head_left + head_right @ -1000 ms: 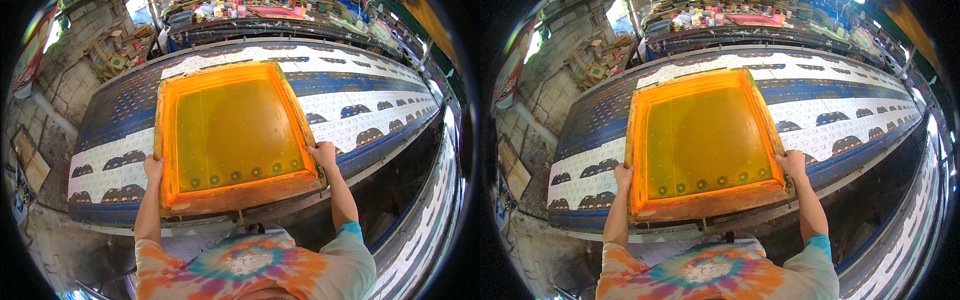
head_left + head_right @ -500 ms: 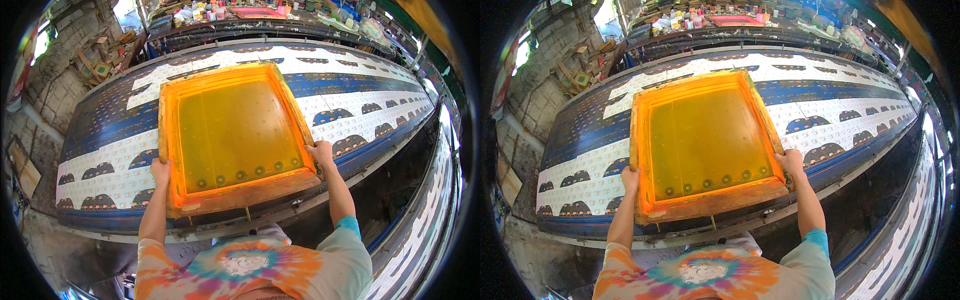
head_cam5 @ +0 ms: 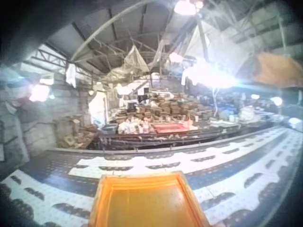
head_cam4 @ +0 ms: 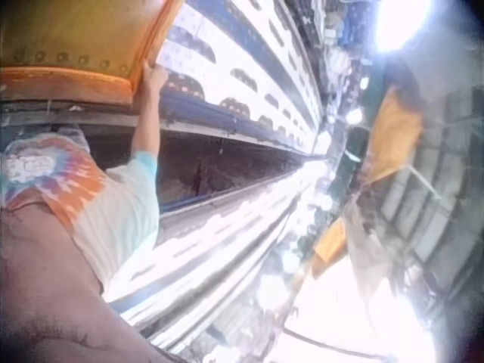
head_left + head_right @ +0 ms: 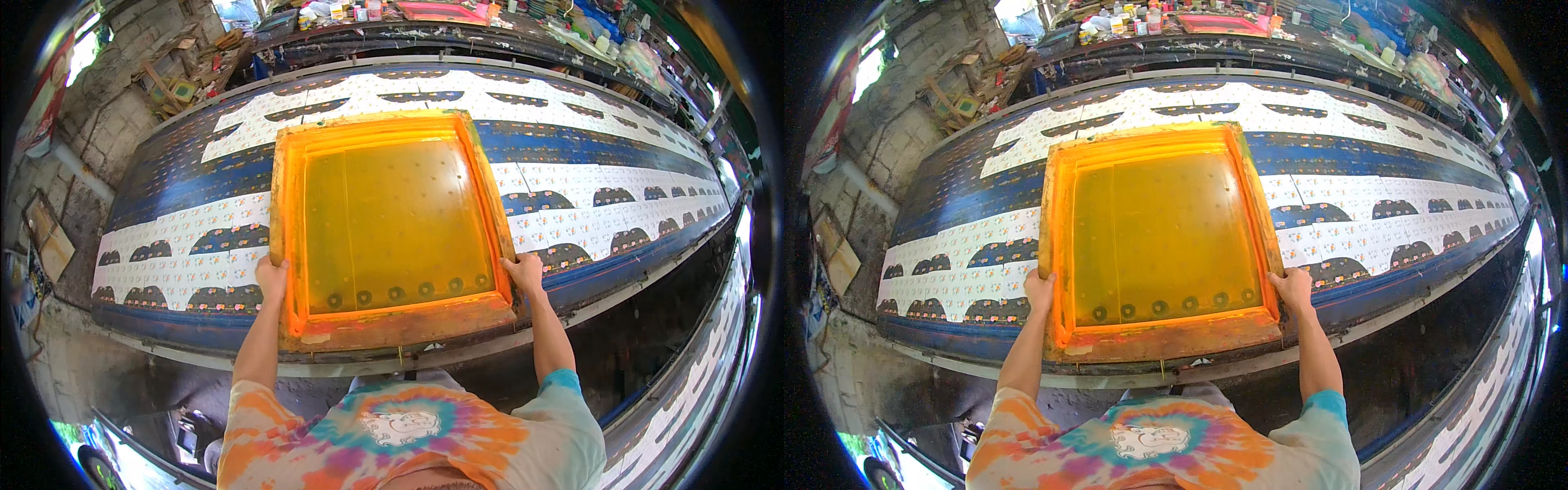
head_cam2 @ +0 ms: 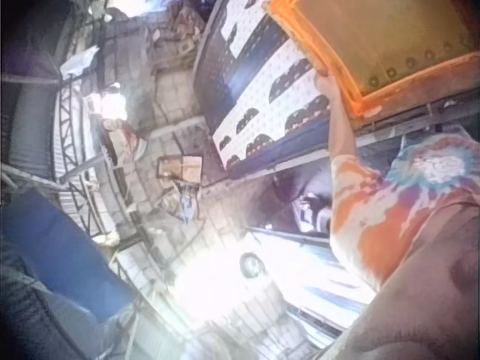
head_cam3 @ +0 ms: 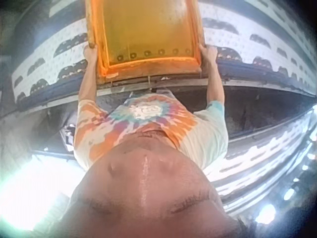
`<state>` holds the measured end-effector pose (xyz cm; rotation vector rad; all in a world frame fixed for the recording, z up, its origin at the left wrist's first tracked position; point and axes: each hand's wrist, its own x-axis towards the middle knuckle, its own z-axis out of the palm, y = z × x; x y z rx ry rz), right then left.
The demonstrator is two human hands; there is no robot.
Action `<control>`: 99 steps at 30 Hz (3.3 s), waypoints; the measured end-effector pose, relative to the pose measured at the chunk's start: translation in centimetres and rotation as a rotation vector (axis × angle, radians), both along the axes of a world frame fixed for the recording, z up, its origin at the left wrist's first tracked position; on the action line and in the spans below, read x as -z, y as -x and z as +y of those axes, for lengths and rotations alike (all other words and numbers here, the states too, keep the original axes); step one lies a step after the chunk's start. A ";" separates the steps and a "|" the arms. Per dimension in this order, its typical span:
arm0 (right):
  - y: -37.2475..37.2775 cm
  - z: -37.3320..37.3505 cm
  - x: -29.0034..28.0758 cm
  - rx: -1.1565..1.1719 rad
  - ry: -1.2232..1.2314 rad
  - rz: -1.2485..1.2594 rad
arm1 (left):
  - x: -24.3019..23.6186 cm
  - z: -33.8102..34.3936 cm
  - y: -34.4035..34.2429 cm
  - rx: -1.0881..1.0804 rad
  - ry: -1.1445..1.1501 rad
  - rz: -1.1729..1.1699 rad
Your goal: The person holds a screen-printing frame over a conveyor belt and repeatedly pulls a squeegee across the mesh to transfer ink onto moving fabric. The person maintains steady pressure and alignment while the fabric advances beneath the screen.
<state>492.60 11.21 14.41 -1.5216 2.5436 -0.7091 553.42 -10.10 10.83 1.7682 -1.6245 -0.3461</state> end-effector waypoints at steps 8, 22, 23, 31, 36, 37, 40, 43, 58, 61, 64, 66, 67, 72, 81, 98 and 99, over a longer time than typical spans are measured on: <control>2.1 0.3 1.3 -0.020 -0.030 -0.028 | 1.0 -0.1 2.0 -0.024 -0.029 -0.089; -11.6 1.3 -6.1 -0.625 0.061 -0.065 | 3.1 0.3 1.5 -0.044 -0.095 -0.107; -14.6 2.3 -7.1 -0.797 0.033 -0.099 | 2.5 0.3 1.9 -0.034 -0.112 -0.093; -22.8 1.3 -4.4 -0.742 -0.335 0.169 | 2.8 0.1 1.7 -0.035 -0.126 -0.038; -23.4 -0.9 -5.6 -0.672 -0.342 0.168 | 2.7 -0.1 1.8 -0.014 -0.134 0.044; -23.3 -0.9 -5.8 -0.673 -0.362 0.189 | 2.6 0.0 1.7 -0.012 -0.132 0.062; -23.7 -0.6 -8.3 -0.686 -0.419 0.237 | 2.5 -0.1 1.6 -0.037 -0.119 0.088; -24.0 0.4 -7.5 -0.706 -0.402 0.225 | 2.7 0.1 1.5 -0.078 -0.140 0.092; -18.6 -21.9 -0.7 -0.711 -0.153 0.401 | 2.3 0.3 1.3 -0.105 -0.149 0.208; -16.8 -29.4 0.3 -0.686 -0.111 0.377 | 1.3 0.3 1.7 -0.141 -0.231 0.207; -15.6 -35.9 1.1 -0.681 -0.076 0.402 | 0.6 0.2 2.0 -0.141 -0.240 0.186; -15.1 -39.1 1.4 -0.651 -0.078 0.399 | 0.6 0.1 2.1 -0.150 -0.234 0.168; -14.8 -40.6 1.3 -0.662 -0.082 0.394 | 0.6 -0.1 2.1 -0.162 -0.241 0.181; -15.5 -44.0 -3.8 -0.657 -0.263 0.393 | 1.2 0.6 2.0 -0.159 -0.050 0.401; -12.9 -50.8 -3.0 -0.650 -0.183 0.447 | 0.5 0.5 2.3 -0.207 -0.136 0.364; -19.5 -20.8 -3.3 -0.682 -0.342 0.262 | 2.3 0.5 1.0 -0.149 -0.189 0.334; -20.3 -18.2 -3.9 -0.668 -0.360 0.275 | 2.1 0.3 1.2 -0.157 -0.164 0.320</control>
